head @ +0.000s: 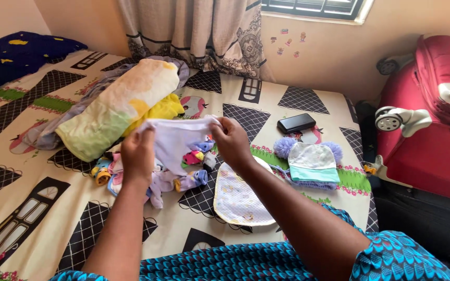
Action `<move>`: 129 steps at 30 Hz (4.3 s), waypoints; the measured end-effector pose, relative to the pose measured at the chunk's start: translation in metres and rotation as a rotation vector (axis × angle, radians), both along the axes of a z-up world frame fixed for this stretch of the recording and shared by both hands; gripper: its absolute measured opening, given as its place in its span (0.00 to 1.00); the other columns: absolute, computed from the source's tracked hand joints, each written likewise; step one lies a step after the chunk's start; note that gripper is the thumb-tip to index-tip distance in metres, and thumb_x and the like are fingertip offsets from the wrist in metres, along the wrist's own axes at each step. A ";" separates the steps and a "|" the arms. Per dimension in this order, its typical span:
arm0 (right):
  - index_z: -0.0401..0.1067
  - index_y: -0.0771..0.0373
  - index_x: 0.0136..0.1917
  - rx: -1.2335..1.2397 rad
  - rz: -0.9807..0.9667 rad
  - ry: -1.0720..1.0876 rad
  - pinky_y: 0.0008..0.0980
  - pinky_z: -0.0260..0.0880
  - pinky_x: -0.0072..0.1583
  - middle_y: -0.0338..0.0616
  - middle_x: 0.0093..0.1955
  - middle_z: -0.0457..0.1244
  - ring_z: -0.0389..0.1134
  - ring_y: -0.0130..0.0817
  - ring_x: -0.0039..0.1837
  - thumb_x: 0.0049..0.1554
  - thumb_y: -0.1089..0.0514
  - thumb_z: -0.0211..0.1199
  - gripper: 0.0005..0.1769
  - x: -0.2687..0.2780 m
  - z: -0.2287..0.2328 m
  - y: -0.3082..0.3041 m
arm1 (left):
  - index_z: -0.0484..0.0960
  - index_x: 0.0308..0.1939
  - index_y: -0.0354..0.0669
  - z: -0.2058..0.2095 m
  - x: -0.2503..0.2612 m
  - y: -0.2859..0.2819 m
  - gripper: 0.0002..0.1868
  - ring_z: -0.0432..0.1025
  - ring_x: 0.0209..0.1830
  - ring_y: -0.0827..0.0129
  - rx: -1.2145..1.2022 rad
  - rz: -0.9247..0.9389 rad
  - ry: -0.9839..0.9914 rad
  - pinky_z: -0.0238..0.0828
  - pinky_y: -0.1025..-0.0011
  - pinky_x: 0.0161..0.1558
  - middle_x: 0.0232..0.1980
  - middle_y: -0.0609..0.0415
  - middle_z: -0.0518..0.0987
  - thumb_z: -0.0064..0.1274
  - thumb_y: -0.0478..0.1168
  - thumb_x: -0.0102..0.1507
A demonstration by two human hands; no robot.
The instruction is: Sort and inspect baby clothes and accessories on a bed.
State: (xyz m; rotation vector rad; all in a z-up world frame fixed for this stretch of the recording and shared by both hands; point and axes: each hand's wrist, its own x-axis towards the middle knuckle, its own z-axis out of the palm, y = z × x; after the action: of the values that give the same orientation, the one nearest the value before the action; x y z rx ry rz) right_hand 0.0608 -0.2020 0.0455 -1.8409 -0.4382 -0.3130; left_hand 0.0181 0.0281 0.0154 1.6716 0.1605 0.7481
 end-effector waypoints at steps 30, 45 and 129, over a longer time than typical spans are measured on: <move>0.48 0.60 0.81 -1.048 -0.032 -0.064 0.63 0.21 0.75 0.54 0.85 0.36 0.26 0.56 0.84 0.58 0.24 0.47 0.51 -0.089 -0.113 -0.036 | 0.79 0.55 0.42 0.034 -0.017 -0.009 0.15 0.76 0.50 0.71 -0.741 -0.510 -0.098 0.73 0.68 0.54 0.51 0.57 0.81 0.54 0.45 0.68; 0.55 0.58 0.82 0.165 0.733 0.419 0.44 0.63 0.75 0.56 0.72 0.63 0.64 0.50 0.71 0.59 0.38 0.61 0.45 -0.102 -0.081 -0.016 | 0.74 0.64 0.38 0.063 -0.042 -0.069 0.34 0.77 0.55 0.64 -0.742 -0.927 0.120 0.73 0.61 0.60 0.58 0.50 0.81 0.51 0.60 0.64; 0.45 0.62 0.81 -1.056 -0.166 -0.056 0.53 0.29 0.78 0.51 0.85 0.40 0.34 0.45 0.85 0.60 0.25 0.42 0.50 0.002 -0.130 -0.150 | 0.87 0.52 0.56 -0.030 0.148 -0.126 0.15 0.71 0.66 0.55 1.143 -0.005 0.568 0.65 0.55 0.65 0.60 0.51 0.81 0.48 0.46 0.65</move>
State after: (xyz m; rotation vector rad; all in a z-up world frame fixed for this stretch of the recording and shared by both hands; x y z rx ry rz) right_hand 0.0629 -0.3519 -0.0849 -2.9141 -0.5406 -0.2599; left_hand 0.1661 -0.0977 -0.0144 2.9552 0.1256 0.3098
